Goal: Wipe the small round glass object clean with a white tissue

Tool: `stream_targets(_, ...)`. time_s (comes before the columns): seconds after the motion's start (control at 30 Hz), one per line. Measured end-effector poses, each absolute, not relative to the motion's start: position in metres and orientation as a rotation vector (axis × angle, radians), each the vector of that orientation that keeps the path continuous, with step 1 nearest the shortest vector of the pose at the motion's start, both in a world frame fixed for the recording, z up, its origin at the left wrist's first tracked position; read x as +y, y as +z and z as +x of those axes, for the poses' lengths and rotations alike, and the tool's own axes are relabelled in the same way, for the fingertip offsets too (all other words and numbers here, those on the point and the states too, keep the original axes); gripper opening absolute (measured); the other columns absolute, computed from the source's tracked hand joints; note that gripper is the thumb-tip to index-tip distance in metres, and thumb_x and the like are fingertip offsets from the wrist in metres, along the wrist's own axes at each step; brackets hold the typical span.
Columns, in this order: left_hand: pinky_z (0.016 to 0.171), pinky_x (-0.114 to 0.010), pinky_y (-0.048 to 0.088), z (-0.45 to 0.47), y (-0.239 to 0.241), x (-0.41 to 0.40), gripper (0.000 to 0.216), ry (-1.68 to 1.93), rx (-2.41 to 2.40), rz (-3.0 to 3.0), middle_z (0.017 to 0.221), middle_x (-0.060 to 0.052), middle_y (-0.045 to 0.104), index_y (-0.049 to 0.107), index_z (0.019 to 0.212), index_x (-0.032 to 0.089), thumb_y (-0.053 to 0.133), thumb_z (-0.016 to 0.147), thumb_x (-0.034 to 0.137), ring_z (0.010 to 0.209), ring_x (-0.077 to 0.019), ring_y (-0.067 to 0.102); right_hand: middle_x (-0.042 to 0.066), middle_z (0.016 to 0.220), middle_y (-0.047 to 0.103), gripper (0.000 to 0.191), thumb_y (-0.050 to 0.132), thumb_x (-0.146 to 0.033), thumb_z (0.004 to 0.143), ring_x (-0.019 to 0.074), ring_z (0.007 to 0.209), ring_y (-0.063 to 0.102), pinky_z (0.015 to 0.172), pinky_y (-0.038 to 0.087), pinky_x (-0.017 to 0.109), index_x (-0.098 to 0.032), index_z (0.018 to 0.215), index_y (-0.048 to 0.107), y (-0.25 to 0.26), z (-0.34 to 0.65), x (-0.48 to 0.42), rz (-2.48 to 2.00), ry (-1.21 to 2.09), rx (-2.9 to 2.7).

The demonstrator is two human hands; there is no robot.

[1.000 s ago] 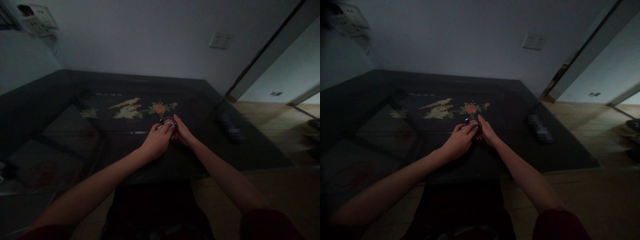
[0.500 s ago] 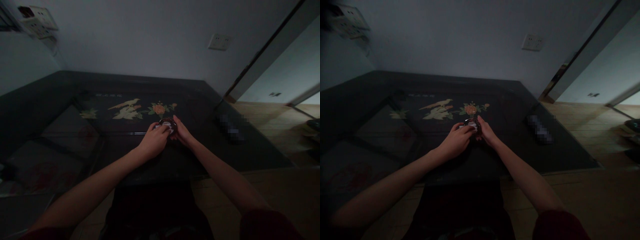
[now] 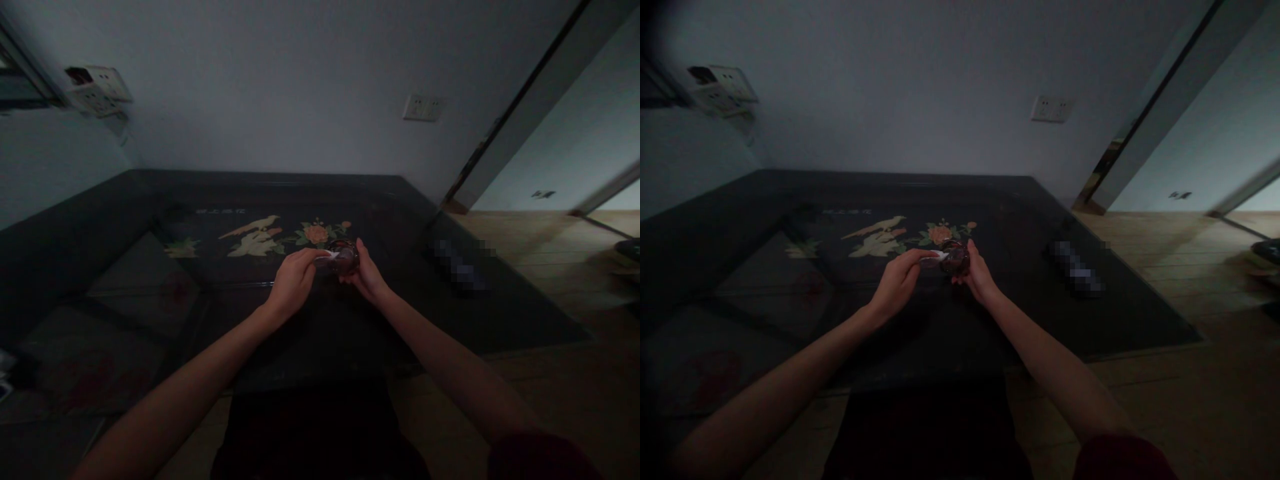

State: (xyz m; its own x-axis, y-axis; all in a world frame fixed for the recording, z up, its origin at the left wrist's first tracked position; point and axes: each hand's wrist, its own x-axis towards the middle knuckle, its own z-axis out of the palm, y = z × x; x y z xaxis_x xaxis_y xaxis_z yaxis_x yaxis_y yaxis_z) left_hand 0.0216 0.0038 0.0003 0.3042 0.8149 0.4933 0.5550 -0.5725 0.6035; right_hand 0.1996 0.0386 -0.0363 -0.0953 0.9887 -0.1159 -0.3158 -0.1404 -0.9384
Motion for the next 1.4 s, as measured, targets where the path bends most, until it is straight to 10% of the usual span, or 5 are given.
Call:
stream_targets(0.33,0.079,-0.032,0.049,0.01,-0.008,0.018,0.035,1.032,1.482,2.135,0.099,-0.007,0.071,0.06,0.117,0.02,0.034,0.093,0.022,0.089,-0.0208,0.066,0.005,0.069,0.071,0.055,0.041,-0.07,0.084,0.0119,0.041,0.055,0.036,0.033,0.022,-0.019,0.092,0.061,-0.029,0.209,0.043,-0.947,1.381,-0.839)
stream_targets(0.77,0.099,-0.04,0.045,0.027,-0.02,-0.001,0.038,0.587,1.182,2.811,0.124,-0.009,0.061,0.059,0.121,0.018,0.046,0.087,0.008,0.116,-0.0222,0.056,0.009,0.079,0.073,0.06,0.031,-0.067,0.088,0.0115,0.04,0.054,0.037,0.033,0.021,-0.017,0.103,0.062,-0.02,0.211,0.041,-0.764,1.444,-0.795)
stream_targets(0.97,0.104,-0.043,0.043,0.033,-0.027,-0.011,0.043,0.435,0.878,2.818,0.136,-0.013,0.052,0.053,0.13,0.019,0.054,0.09,0.035,0.125,-0.0254,0.05,0.007,0.072,0.071,0.06,0.031,-0.067,0.088,0.0137,0.044,0.055,0.041,0.041,0.024,-0.018,0.101,0.063,-0.019,0.208,0.038,-0.75,1.535,-0.801)
stream_targets(1.27,0.088,-0.035,0.05,0.024,-0.013,0.004,0.017,1.009,1.245,2.33,0.104,-0.007,0.061,0.057,0.104,0.018,0.048,0.091,0.026,0.098,-0.0183,0.06,0.004,0.064,0.066,0.059,0.032,-0.069,0.087,0.0142,0.046,0.055,0.044,0.046,0.026,-0.02,0.087,0.064,-0.03,0.203,0.039,-0.797,1.563,-0.87)
stream_targets(1.4,0.1,-0.043,0.044,0.025,-0.021,0.009,0.053,1.189,1.18,2.25,0.129,-0.013,0.051,0.042,0.129,0.02,0.064,0.082,0.03,0.122,-0.0243,0.049,0.003,0.059,0.064,0.059,0.033,-0.07,0.086,0.0153,0.046,0.055,0.044,0.046,0.027,-0.02,0.09,0.064,-0.034,0.197,0.035,-0.825,1.608,-0.885)
